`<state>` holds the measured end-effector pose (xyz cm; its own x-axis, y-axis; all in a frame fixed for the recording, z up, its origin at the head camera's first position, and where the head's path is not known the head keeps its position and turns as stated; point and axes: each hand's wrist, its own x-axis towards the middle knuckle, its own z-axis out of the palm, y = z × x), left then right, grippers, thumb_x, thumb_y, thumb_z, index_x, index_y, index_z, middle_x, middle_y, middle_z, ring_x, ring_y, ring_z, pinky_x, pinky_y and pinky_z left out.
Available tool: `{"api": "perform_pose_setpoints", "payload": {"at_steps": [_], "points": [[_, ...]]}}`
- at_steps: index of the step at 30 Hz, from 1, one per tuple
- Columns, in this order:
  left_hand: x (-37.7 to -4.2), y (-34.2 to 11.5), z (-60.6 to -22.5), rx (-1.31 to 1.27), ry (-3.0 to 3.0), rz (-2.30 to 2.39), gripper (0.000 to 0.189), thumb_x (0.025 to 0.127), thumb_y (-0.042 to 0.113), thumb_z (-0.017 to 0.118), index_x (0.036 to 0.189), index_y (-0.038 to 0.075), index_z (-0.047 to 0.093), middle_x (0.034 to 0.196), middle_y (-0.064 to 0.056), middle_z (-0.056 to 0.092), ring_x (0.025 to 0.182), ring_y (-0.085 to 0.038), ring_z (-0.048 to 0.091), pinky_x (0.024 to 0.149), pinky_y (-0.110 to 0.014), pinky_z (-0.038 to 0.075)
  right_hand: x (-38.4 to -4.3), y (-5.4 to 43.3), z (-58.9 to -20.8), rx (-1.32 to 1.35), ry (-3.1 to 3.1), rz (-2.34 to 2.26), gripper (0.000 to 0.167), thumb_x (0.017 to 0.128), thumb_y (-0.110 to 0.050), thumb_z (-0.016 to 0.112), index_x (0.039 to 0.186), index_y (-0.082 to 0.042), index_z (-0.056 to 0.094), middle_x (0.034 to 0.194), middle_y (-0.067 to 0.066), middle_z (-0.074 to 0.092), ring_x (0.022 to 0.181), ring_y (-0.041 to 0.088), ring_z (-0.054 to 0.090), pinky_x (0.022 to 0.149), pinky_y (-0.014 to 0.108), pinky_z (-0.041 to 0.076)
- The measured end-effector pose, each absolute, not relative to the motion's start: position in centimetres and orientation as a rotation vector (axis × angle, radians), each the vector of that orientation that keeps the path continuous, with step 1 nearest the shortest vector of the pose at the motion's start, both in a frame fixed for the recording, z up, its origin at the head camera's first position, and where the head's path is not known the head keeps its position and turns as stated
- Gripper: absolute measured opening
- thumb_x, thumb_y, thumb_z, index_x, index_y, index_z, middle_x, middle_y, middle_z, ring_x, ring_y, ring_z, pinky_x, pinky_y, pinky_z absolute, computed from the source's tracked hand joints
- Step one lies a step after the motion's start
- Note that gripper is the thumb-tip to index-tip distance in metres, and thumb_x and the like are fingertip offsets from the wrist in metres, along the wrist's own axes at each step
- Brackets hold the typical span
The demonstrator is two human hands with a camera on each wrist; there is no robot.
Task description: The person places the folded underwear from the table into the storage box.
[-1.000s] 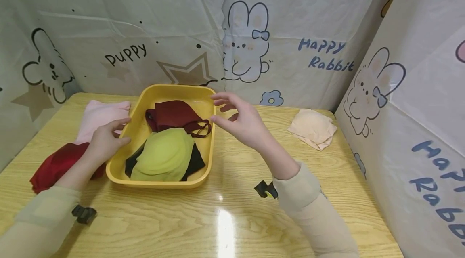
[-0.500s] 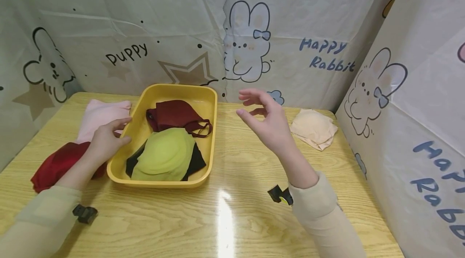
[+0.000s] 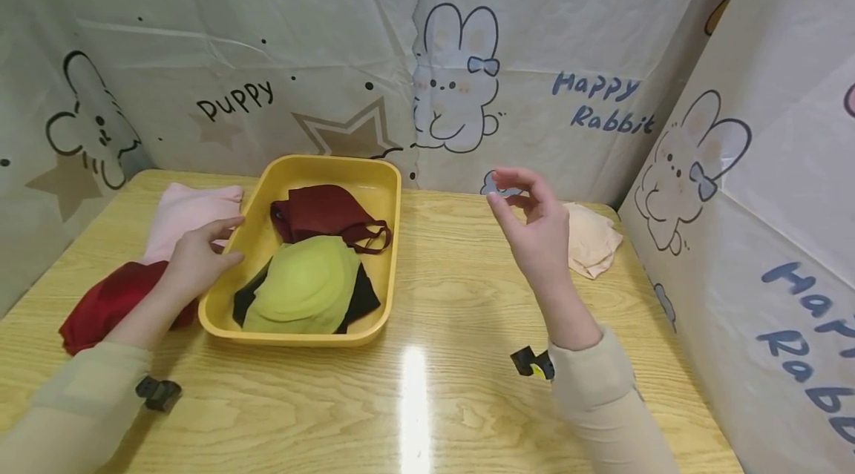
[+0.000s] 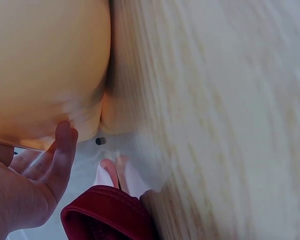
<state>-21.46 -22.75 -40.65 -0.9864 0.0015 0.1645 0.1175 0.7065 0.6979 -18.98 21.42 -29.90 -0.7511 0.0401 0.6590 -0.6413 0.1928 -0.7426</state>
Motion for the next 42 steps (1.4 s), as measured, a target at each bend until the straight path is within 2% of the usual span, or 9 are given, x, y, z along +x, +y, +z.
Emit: {"api": "perform_pose_setpoints", "payload": {"at_steps": [9, 13, 20, 29, 40, 42], "points": [[-21.5, -22.7, -40.6, -0.103, -2.762, -1.145, 0.056, 0.079, 0.004, 0.064, 0.133, -0.001, 0.051, 0.111, -0.027, 0.06, 0.084, -0.035, 0.062, 0.068, -0.03, 0.05, -18.5, 22.3, -29.8, 0.447, -1.886, 1.513, 0.025, 0.085, 0.006, 0.06, 0.11, 0.011, 0.058, 0.102, 0.003, 0.063, 0.098, 0.015, 0.057, 0.082, 0.02, 0.046], [-21.5, -22.7, -40.6, -0.098, -2.766, -1.144, 0.056, 0.079, 0.004, 0.063, 0.134, 0.0, 0.051, 0.112, -0.026, 0.06, 0.085, -0.035, 0.062, 0.07, -0.035, 0.051, -18.2, 22.7, -29.6, 0.397, -1.901, 1.39, 0.025, 0.085, 0.005, 0.06, 0.109, 0.013, 0.057, 0.102, 0.004, 0.063, 0.097, 0.014, 0.057, 0.08, 0.02, 0.046], [-21.5, -22.8, -40.7, -0.102, -2.763, -1.144, 0.056, 0.079, 0.004, 0.063, 0.133, 0.0, 0.05, 0.113, -0.027, 0.06, 0.085, -0.036, 0.062, 0.071, -0.037, 0.051, -18.5, 24.2, -30.1, 0.349, -1.877, 1.316, 0.028, 0.084, 0.005, 0.061, 0.109, 0.016, 0.055, 0.103, -0.007, 0.061, 0.097, 0.013, 0.057, 0.079, 0.02, 0.045], [-21.5, -22.8, -40.8, -0.1, -2.761, -1.148, 0.056, 0.079, 0.004, 0.063, 0.134, 0.0, 0.051, 0.112, -0.025, 0.06, 0.084, -0.035, 0.062, 0.068, -0.03, 0.05, -19.7, 26.8, -32.0, 0.257, -1.895, 1.186, 0.029, 0.083, 0.004, 0.063, 0.11, 0.011, 0.059, 0.104, 0.006, 0.064, 0.096, 0.01, 0.056, 0.079, 0.021, 0.044], [-21.4, -22.7, -40.7, -0.137, -2.741, -1.152, 0.056, 0.077, 0.002, 0.063, 0.132, -0.002, 0.051, 0.111, -0.028, 0.06, 0.085, -0.037, 0.062, 0.07, -0.038, 0.051, -21.7, 31.2, -35.1, 0.096, -1.917, 1.124, 0.031, 0.081, -0.001, 0.068, 0.112, 0.001, 0.064, 0.108, 0.005, 0.064, 0.098, 0.01, 0.055, 0.078, 0.019, 0.045], [-21.4, -22.7, -40.7, -0.137, -2.74, -1.149, 0.056, 0.077, 0.002, 0.064, 0.132, -0.002, 0.051, 0.111, -0.028, 0.06, 0.085, -0.037, 0.062, 0.07, -0.038, 0.051, -21.7, 31.7, -35.3, 0.073, -1.93, 1.122, 0.032, 0.082, -0.002, 0.068, 0.113, 0.0, 0.063, 0.108, 0.002, 0.063, 0.099, 0.01, 0.054, 0.078, 0.019, 0.044]]}}
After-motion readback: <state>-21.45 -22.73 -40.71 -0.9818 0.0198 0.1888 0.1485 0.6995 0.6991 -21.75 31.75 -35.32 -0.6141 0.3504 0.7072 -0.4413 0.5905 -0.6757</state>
